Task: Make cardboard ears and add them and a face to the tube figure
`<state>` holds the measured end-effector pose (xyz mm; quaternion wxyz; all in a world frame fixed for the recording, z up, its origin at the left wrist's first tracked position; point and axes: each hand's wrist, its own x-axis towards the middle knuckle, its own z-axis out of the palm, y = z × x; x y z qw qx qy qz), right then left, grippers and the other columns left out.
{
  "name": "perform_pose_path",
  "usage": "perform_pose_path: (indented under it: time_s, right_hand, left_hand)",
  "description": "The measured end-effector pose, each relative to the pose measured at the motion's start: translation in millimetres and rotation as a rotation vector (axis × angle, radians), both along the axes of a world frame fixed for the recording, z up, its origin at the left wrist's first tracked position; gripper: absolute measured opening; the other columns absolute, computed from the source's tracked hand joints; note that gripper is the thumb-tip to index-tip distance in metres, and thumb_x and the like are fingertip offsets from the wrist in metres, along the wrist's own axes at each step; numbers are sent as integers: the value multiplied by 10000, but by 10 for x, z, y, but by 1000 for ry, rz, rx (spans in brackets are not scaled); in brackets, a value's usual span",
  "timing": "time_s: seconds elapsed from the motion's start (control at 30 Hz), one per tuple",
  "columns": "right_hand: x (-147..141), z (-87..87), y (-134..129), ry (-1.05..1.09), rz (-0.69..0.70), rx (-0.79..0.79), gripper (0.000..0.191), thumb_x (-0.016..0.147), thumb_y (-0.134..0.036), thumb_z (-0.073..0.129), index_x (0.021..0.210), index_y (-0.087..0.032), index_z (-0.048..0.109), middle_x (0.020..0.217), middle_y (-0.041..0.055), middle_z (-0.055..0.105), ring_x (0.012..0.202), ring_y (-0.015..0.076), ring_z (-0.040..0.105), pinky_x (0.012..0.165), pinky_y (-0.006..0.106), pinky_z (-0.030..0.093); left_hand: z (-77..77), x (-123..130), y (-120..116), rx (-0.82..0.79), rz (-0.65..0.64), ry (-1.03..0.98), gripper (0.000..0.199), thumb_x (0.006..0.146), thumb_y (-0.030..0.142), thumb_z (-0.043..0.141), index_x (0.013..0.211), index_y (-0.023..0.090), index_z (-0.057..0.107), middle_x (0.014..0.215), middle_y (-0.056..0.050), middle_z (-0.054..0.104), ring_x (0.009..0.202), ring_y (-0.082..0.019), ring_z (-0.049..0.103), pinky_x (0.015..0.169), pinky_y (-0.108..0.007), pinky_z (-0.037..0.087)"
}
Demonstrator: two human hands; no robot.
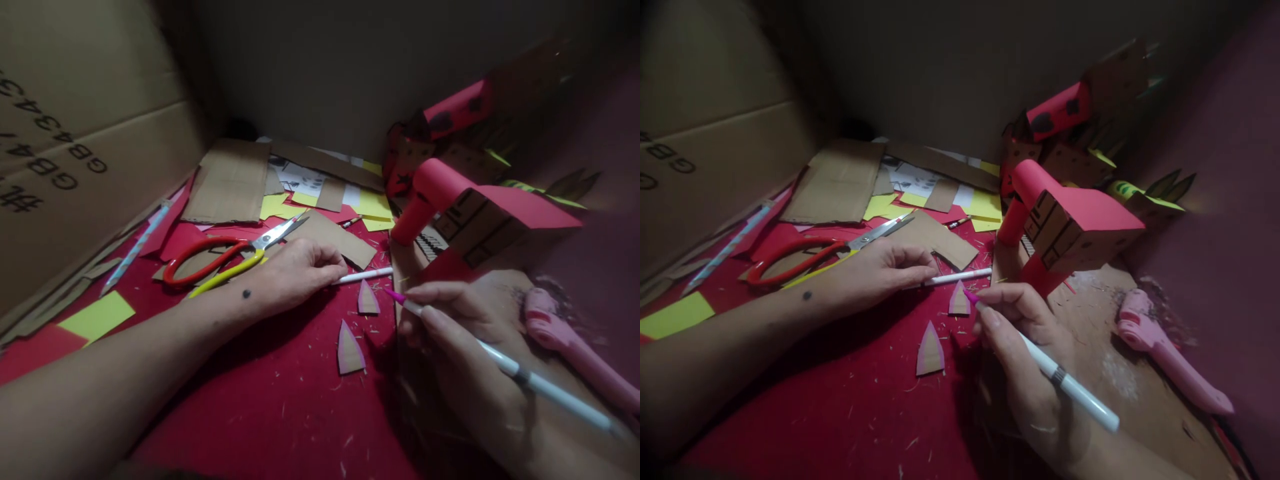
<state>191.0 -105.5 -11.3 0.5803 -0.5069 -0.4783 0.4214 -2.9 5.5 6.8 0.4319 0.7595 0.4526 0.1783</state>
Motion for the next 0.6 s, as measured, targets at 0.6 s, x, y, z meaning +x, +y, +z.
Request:
perform_pose_path:
  time_s: [0.6]
  right_hand:
    - [-22, 24, -8, -7, 77, -64, 30, 866, -207, 625, 849, -205, 600, 659, -32, 569, 562, 91, 474, 486, 191, 361]
  left_hand:
    - [23, 120, -97, -176, 164, -138, 245, 798, 400, 618, 756, 159, 640, 644, 20, 545, 556, -98, 421, 504, -220, 279]
